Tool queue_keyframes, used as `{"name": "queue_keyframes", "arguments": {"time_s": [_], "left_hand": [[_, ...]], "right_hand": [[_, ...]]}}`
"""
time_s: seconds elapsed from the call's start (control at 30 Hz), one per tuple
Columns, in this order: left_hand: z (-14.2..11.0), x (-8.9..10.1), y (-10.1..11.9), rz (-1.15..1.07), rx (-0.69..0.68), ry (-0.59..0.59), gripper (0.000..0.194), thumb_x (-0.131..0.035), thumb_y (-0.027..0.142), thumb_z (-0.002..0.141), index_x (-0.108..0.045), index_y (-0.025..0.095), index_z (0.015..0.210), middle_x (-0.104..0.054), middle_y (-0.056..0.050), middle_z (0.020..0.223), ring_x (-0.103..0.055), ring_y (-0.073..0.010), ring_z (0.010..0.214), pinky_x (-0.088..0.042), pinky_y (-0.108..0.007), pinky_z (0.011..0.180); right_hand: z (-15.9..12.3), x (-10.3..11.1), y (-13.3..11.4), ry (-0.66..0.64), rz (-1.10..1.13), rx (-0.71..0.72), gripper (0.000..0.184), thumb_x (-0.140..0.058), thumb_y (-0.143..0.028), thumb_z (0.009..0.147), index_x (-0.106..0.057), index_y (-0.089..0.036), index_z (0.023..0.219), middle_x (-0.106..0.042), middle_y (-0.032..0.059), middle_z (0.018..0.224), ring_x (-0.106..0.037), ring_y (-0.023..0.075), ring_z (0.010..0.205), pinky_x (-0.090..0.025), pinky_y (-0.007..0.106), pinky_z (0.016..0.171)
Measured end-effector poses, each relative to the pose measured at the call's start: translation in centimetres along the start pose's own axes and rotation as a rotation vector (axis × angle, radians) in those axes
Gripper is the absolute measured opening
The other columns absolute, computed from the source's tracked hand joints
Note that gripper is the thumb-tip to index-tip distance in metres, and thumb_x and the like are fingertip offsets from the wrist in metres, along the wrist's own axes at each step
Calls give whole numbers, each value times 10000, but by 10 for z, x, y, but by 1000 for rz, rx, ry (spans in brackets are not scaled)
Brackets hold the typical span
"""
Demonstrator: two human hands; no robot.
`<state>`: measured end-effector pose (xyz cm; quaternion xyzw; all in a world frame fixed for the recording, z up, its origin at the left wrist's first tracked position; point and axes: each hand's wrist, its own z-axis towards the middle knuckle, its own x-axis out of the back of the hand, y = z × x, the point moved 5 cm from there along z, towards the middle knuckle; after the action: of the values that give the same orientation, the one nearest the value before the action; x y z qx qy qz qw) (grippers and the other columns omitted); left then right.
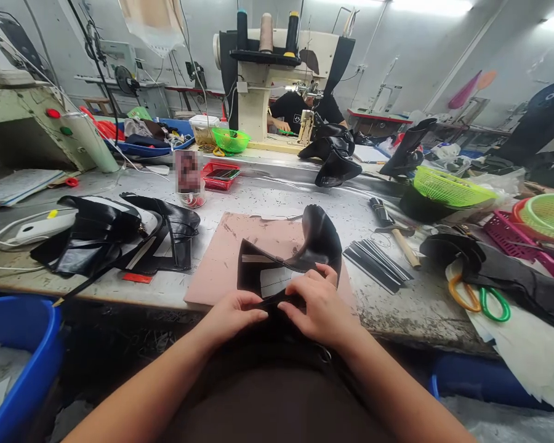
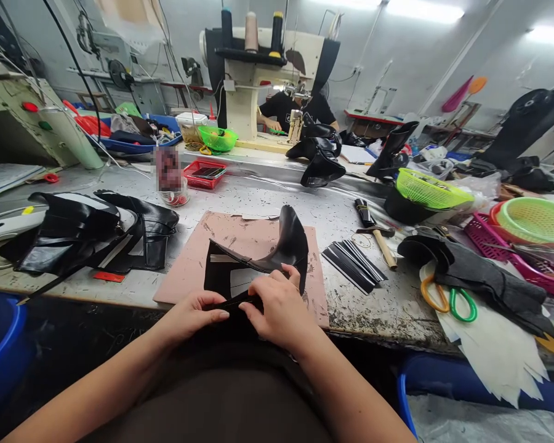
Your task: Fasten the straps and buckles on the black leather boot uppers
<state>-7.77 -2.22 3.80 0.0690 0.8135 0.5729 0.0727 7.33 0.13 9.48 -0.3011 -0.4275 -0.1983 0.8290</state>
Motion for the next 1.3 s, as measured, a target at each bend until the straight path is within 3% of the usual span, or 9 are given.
{"name": "queue_keyframes", "arguments": {"time_s": [0.17,0.4,0.53,0.6,0.7,0.87,1.03,1.2,1.3], "left_hand": [[2,0,-8,-75,44,-31,325,-750,368,511,-666,115,698,-596,11,566,-487,-98,528,-359,-206,524],[1,-10,8,32,-39,-259,297,-645,266,639,-637,167,918,-646,-5,891,-554,-160,802,-406,-248,739],[13,-14,17,394,-137,-164,172,-627,292,633,-593,146,717,-545,37,653,-489,-131,655,-361,-222,594],[20,-14,16,455,-137,-96,210,-622,334,625,-539,143,600,-458,54,542,-429,-109,559,-310,-218,518],[25,-18,10,324,-84,-90,230,-638,353,595,-557,139,619,-494,49,549,-440,-106,545,-322,-217,514],[23,-21,6,106,-21,-90,262,-687,326,565,-649,137,742,-632,5,667,-544,-149,641,-403,-244,606],[24,-27,9,-10,-32,-252,358,-687,328,613,-654,153,924,-676,-29,879,-584,-193,821,-420,-289,774],[35,-38,26,341,-187,-466,319,-634,337,679,-635,171,952,-644,-13,923,-542,-204,901,-396,-268,794],[44,-39,31,566,-159,-346,233,-619,369,661,-639,165,771,-612,11,733,-530,-174,731,-382,-240,658]], "right_hand": [[-2,4,9,-2,65,-4,76,-552,-179,756,-481,-202,741,-558,-36,648,-492,134,655,-213,424,941],[0,2,8,-22,78,0,93,-539,-142,757,-478,-203,720,-574,-33,660,-489,137,667,-209,421,933],[-1,2,2,-13,43,49,92,-527,-132,759,-487,-196,705,-555,-32,652,-484,133,675,-210,401,938],[-3,5,2,28,-1,66,85,-530,-157,768,-498,-194,699,-553,-22,683,-480,138,694,-205,400,942],[-5,12,8,63,-45,59,76,-530,-163,772,-506,-194,707,-553,-17,719,-477,140,714,-192,400,949],[-7,17,17,2,-55,44,91,-499,-124,783,-501,-197,728,-559,-24,727,-482,132,722,-178,393,957],[-7,17,18,18,-52,51,115,-473,-113,787,-502,-195,711,-557,-17,721,-477,132,714,-207,386,940],[-13,13,12,50,-11,118,140,-457,-107,799,-503,-194,697,-561,-16,697,-489,132,705,-250,396,921],[-24,19,16,250,49,125,107,-482,-114,788,-520,-210,758,-574,5,803,-519,151,799,-273,422,941]]}}
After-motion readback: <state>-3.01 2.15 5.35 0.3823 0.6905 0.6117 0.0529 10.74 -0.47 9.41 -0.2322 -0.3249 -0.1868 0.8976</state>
